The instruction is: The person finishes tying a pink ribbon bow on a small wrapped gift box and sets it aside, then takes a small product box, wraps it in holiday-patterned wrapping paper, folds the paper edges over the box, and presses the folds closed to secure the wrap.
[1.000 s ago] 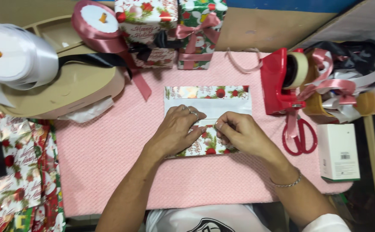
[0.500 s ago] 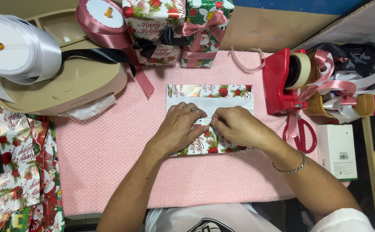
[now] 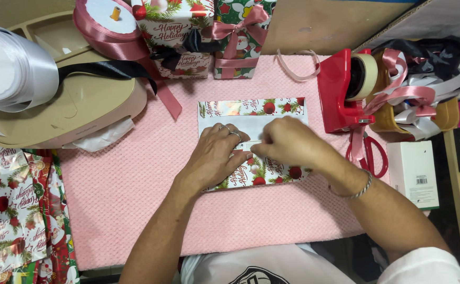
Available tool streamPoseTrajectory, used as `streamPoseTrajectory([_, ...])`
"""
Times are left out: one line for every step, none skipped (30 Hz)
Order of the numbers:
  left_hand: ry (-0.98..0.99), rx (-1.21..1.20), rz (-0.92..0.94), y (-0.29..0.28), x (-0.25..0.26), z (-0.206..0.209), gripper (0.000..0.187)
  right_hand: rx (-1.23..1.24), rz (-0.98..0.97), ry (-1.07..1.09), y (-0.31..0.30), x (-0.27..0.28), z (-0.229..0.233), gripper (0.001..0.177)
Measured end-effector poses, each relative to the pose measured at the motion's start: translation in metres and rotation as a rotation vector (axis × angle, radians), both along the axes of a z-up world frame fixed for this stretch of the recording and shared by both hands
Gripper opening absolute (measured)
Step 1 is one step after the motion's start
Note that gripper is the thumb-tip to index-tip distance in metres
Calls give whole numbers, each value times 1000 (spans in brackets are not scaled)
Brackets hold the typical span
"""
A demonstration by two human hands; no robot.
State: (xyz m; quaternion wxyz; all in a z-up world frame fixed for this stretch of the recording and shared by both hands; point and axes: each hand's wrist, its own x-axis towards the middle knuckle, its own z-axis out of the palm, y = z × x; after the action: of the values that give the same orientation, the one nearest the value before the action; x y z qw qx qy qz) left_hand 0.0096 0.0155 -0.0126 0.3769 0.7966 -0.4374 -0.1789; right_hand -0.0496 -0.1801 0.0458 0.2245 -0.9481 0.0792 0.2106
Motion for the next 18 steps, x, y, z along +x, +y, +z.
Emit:
streamPoseTrajectory([1,1,-1,0,-1,0,37,19,-56,97,-4,2,2,34])
streamPoseTrajectory([-3,1,1,0,0,0,37,37,-107,189,-9,5,4,39])
streamPoseTrajectory([-8,-2,-4,0,0,0,37,54,-159,281,-13,7,5,45])
streamPoseTrajectory([-13,-6,-6,0,0,1,37,59,-133,245,-16,8,4,44])
streamPoseTrajectory([-18,-9,-8,0,0,1,37,63,-106,209,-18,10,2,43])
streamPoseTrajectory([-19,-9,-8,-1,1,1,37,68,-80,175,-21,11,-1,41])
streamPoseTrajectory([-20,-8,-8,-1,2,2,37,104,-64,67,-25,12,-4,37])
streamPoseTrajectory([-23,-8,-5,-1,2,3,37,141,-44,-43,-28,11,-8,32])
streamPoseTrajectory([-36,3,-8,-1,2,5,37,179,-24,-152,-31,10,-11,28])
streamPoseTrajectory([-51,13,-11,-1,0,8,37,191,-60,-180,-34,8,-14,27])
streamPoseTrajectory([-65,23,-14,-2,-2,10,37,204,-95,-208,-35,5,-17,26])
streamPoseTrajectory([-221,8,27,-3,-7,14,36,212,-127,-240,-38,3,-19,25])
streamPoseTrajectory([-378,-5,68,-3,-18,18,36,218,-9,-346,-39,-1,-20,22])
streamPoseTrajectory([-535,-17,114,-2,-31,22,36,224,114,-449,-40,-4,-21,21])
streamPoseTrajectory([-583,2,130,3,-45,25,28,229,240,-550,-41,-7,-22,21])
streamPoseTrajectory([-629,28,142,10,-64,27,20,205,261,-513,-40,-11,-24,22])
streamPoseTrajectory([-519,-29,191,16,-83,27,17,180,282,-476,-41,-14,-25,23])
streamPoseTrajectory([-407,-85,236,21,-101,27,21,157,300,-438,-41,-18,-25,25])
